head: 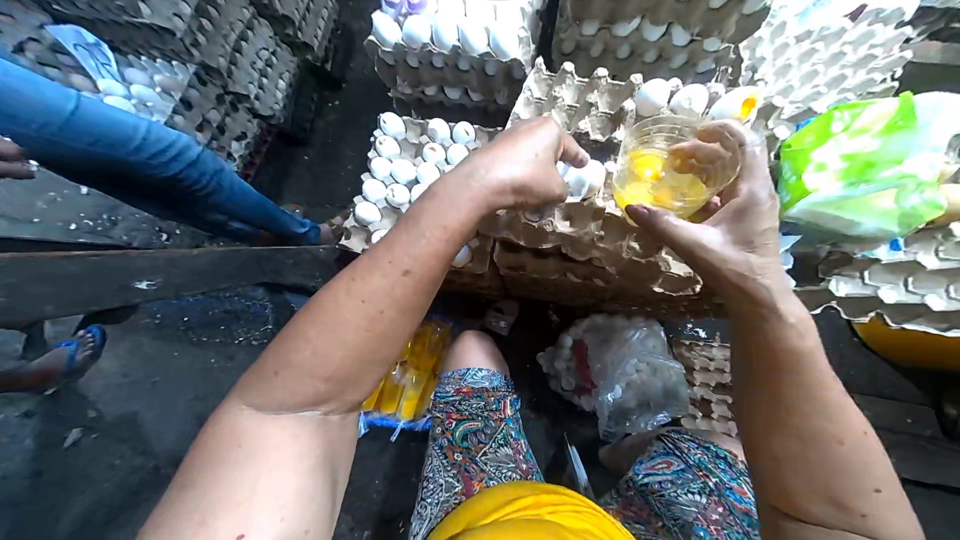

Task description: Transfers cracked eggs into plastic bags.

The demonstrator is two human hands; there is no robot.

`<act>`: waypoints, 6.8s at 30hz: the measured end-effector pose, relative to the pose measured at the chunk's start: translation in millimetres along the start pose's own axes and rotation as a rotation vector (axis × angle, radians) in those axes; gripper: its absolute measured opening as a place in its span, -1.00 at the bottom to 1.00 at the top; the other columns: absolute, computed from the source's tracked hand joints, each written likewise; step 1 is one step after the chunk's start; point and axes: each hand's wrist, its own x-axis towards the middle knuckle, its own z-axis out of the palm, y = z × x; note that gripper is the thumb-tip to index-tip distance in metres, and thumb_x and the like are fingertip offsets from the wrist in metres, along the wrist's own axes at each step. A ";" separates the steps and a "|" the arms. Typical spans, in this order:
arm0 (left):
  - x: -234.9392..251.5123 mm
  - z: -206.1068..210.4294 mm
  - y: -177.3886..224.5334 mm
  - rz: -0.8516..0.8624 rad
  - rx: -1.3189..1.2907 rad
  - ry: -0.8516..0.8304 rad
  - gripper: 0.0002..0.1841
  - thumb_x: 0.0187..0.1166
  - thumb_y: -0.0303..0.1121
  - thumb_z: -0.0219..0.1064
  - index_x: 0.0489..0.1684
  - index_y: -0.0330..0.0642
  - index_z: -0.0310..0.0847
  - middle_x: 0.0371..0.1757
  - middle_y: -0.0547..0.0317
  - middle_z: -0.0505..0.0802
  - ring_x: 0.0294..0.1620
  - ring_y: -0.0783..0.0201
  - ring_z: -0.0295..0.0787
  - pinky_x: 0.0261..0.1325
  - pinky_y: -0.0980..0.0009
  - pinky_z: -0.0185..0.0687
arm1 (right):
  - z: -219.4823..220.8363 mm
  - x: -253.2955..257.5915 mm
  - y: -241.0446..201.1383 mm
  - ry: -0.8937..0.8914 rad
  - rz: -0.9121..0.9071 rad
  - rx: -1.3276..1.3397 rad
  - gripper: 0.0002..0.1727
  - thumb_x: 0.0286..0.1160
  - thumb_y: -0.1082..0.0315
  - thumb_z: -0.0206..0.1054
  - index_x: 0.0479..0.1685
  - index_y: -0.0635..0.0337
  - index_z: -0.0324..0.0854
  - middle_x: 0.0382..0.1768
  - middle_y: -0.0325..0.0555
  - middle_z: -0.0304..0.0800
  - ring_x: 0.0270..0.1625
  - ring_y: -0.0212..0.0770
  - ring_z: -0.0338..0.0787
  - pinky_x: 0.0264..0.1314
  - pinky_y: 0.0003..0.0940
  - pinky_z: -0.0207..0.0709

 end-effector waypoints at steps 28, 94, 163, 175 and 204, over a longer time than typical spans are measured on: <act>-9.5 -15.2 44.4 -0.048 0.014 -0.094 -0.63 0.53 -0.39 0.39 0.32 -0.05 0.79 0.05 0.06 0.89 0.09 0.18 0.79 0.15 0.05 0.63 | -33.6 4.2 -47.2 -0.294 0.119 -0.521 -0.02 0.00 -0.11 0.63 0.58 0.04 0.41 0.19 0.09 0.77 0.16 0.15 0.80 0.07 0.36 0.61; 4.1 -25.6 42.9 -0.037 0.054 -0.114 -0.63 0.47 -0.35 0.47 0.27 -0.02 0.81 -0.05 0.18 0.91 -0.04 0.29 0.81 0.09 0.13 0.65 | -27.1 53.2 -86.1 -0.530 0.190 -0.876 -0.04 -0.01 -0.19 0.64 0.50 0.06 0.44 0.13 0.28 0.72 0.13 0.44 0.73 -0.03 0.53 0.48; -16.6 -43.8 10.1 -0.098 -0.075 0.012 -0.76 0.40 -0.41 0.48 0.01 -0.02 0.84 -0.17 0.27 0.85 -0.21 0.39 0.70 -0.11 0.25 0.58 | 14.2 101.0 -131.5 -0.683 0.148 -1.132 -0.06 0.03 -0.28 0.61 0.41 0.12 0.46 -0.08 0.38 0.73 0.06 0.55 0.71 -0.09 0.59 0.41; -18.5 -44.9 2.2 -0.130 -0.347 0.116 -0.80 0.39 -0.51 0.44 -0.09 -0.10 0.86 -0.23 0.33 0.85 -0.38 0.54 0.62 -0.24 0.52 0.54 | 18.7 101.7 -148.1 -0.677 0.119 -1.148 -0.10 0.13 -0.17 0.65 0.43 0.18 0.43 0.07 0.43 0.70 0.21 0.55 0.66 0.04 0.60 0.39; -50.5 -72.9 48.3 0.005 -0.750 0.444 -0.91 0.54 -0.60 0.38 -0.13 -0.27 0.72 -0.25 0.22 0.80 -0.18 0.45 0.77 0.05 0.56 0.70 | 26.1 13.0 -1.2 0.072 0.381 -0.206 0.34 0.06 -0.07 0.74 0.89 0.10 -0.11 0.51 0.30 0.56 0.48 0.22 0.65 0.51 0.24 0.47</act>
